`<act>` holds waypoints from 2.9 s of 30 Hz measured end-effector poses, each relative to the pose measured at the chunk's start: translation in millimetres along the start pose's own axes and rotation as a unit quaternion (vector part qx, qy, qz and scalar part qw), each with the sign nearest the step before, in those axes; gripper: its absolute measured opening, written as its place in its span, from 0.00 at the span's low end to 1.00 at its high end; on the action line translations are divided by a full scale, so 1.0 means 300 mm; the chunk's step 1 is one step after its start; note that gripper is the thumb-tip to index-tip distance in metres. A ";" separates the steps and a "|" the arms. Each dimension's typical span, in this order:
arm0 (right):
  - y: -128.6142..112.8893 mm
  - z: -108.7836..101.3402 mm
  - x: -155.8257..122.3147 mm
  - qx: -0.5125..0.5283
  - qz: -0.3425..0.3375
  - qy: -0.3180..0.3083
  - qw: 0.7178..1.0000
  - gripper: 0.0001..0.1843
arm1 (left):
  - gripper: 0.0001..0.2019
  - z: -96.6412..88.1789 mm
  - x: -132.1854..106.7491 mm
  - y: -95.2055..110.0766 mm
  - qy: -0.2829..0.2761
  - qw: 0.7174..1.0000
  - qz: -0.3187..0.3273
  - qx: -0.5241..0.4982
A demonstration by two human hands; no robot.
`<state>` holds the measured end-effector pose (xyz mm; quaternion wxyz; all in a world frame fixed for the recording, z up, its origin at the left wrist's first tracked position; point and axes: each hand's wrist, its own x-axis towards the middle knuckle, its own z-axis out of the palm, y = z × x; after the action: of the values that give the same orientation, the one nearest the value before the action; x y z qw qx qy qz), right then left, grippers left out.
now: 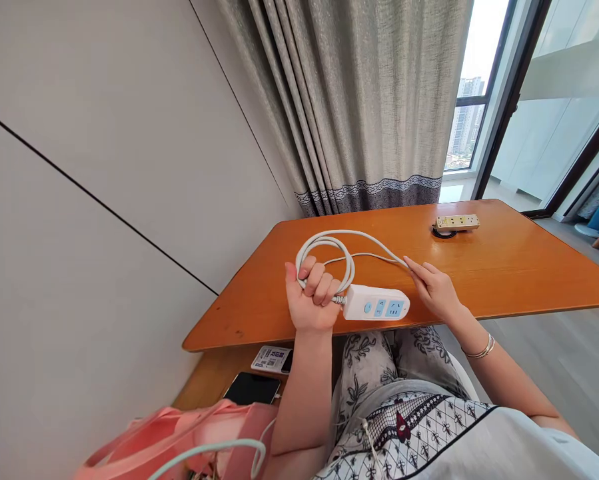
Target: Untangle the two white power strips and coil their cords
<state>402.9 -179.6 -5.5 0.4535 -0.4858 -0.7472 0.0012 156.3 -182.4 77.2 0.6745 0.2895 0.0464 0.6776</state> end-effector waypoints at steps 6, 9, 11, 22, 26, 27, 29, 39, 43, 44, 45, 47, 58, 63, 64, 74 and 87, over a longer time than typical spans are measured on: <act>-0.144 -0.130 0.067 -0.197 -0.183 -0.077 0.960 0.18 | 0.23 -0.002 -0.002 -0.077 0.001 0.990 0.007 0.143; -0.226 -0.150 0.077 -0.204 -0.262 -0.112 0.936 0.16 | 0.25 0.002 -0.006 -0.106 -0.033 0.980 0.014 0.196; -0.270 -0.143 0.074 -0.195 -0.302 -0.142 0.922 0.14 | 0.26 0.012 -0.013 -0.118 -0.052 0.973 0.007 0.223; -0.377 -0.163 0.081 -0.136 -0.385 -0.084 0.909 0.16 | 0.27 0.022 -0.067 -0.148 -0.071 0.927 -0.013 0.369; -0.394 -0.184 0.097 -0.121 -0.393 -0.058 0.910 0.18 | 0.28 0.023 -0.080 -0.145 -0.069 0.918 -0.025 0.389; -0.396 -0.190 0.101 -0.115 -0.393 -0.059 0.910 0.18 | 0.27 0.025 -0.084 -0.142 -0.073 0.919 -0.028 0.387; -0.392 -0.204 0.112 -0.095 -0.383 -0.075 0.916 0.19 | 0.26 0.030 -0.090 -0.135 -0.096 0.920 -0.051 0.376; -0.261 -0.200 0.229 0.141 -0.210 -0.064 0.965 0.20 | 0.26 0.010 -0.089 -0.117 -0.243 0.910 -0.324 0.093; -0.224 -0.154 0.224 0.280 -0.068 -0.124 0.949 0.24 | 0.28 -0.005 -0.084 -0.109 -0.199 0.925 -0.321 0.048; -0.221 -0.142 0.214 0.327 -0.029 -0.154 0.932 0.25 | 0.28 -0.006 -0.083 -0.109 -0.191 0.931 -0.308 0.043; -0.220 -0.131 0.203 0.371 0.007 -0.176 0.912 0.27 | 0.28 -0.007 -0.082 -0.109 -0.185 0.937 -0.293 0.041; -0.223 -0.110 0.180 0.436 0.060 -0.185 0.879 0.29 | 0.29 -0.005 -0.079 -0.111 -0.182 0.945 -0.270 0.040; -0.245 -0.001 0.140 0.495 0.140 -0.052 0.856 0.29 | 0.26 0.004 -0.078 -0.141 -0.134 0.958 -0.252 0.034; -0.243 -0.040 0.103 0.368 0.074 -0.109 0.920 0.14 | 0.23 0.016 -0.079 -0.122 -0.086 0.971 -0.222 0.018; -0.239 -0.048 0.100 0.353 0.070 -0.127 0.924 0.12 | 0.23 0.018 -0.079 -0.121 -0.083 0.972 -0.219 0.016; -0.193 -0.031 0.105 0.398 0.029 -0.166 0.902 0.12 | 0.22 0.020 -0.075 -0.126 -0.055 0.964 -0.257 0.022; -0.197 0.036 0.084 0.438 0.106 -0.080 0.889 0.28 | 0.22 0.020 -0.088 -0.137 -0.098 0.959 -0.264 0.041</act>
<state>349.6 -187.8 31.3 0.5562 -0.3125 -0.6487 0.4150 193.3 -205.7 54.7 0.8180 0.3596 0.0822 0.4414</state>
